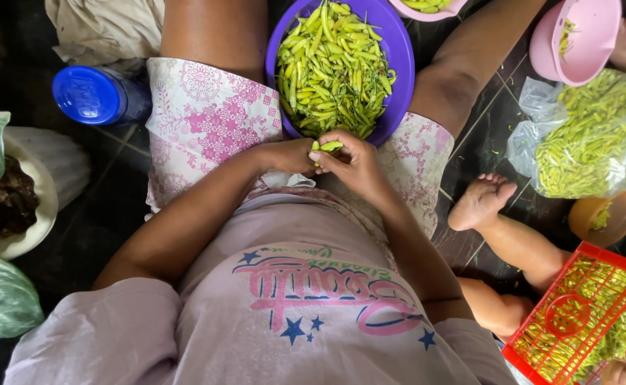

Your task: Manually removing the stems from green chilies and sorting them into a bowl.

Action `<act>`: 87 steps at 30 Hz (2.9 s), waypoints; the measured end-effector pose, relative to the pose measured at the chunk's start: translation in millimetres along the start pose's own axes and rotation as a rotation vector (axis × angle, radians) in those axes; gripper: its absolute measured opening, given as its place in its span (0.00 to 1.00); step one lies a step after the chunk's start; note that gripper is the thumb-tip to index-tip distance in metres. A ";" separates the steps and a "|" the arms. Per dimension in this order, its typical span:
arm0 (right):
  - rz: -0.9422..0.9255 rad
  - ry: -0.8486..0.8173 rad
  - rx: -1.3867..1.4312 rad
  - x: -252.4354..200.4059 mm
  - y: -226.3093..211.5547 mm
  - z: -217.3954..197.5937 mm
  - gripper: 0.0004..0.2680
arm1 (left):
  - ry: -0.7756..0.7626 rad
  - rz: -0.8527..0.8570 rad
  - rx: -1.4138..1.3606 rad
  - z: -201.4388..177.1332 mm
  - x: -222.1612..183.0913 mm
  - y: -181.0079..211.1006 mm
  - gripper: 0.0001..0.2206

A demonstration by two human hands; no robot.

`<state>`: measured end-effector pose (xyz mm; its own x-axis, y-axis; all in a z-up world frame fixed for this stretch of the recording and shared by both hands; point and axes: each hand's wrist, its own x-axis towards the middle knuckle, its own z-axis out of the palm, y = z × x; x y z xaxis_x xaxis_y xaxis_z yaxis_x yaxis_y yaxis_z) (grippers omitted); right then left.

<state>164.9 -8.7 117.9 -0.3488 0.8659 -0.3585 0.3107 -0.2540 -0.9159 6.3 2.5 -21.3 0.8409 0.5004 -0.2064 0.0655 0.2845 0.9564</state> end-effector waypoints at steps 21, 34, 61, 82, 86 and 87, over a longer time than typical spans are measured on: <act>-0.080 0.422 -0.110 150.2 -45.0 -235.8 0.06 | 0.019 -0.116 -0.063 0.6 -18.0 49.6 0.12; -0.196 -0.057 -0.474 -4.1 -24.9 -15.6 0.06 | 0.053 0.053 0.003 0.8 1.5 -1.7 0.08; 0.024 -0.273 -0.111 -10.6 6.2 -42.1 0.04 | -0.169 -0.003 0.054 -0.4 -8.3 16.5 0.15; -0.612 0.287 -1.288 143.0 -4.5 -78.7 0.09 | 0.033 -0.101 -0.023 -1.4 -21.8 57.5 0.13; -0.644 0.245 -1.282 143.0 3.9 -84.2 0.08 | 0.037 -0.097 -0.014 -1.9 -22.2 57.1 0.13; -0.623 0.217 -1.281 141.2 3.2 -83.3 0.09 | 0.036 -0.093 -0.016 -1.7 -22.7 55.8 0.13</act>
<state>190.3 148.6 79.4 -0.6186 0.7664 0.1730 0.7668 0.6369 -0.0794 -10.1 8.4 36.4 0.8120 0.4998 -0.3015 0.1331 0.3443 0.9294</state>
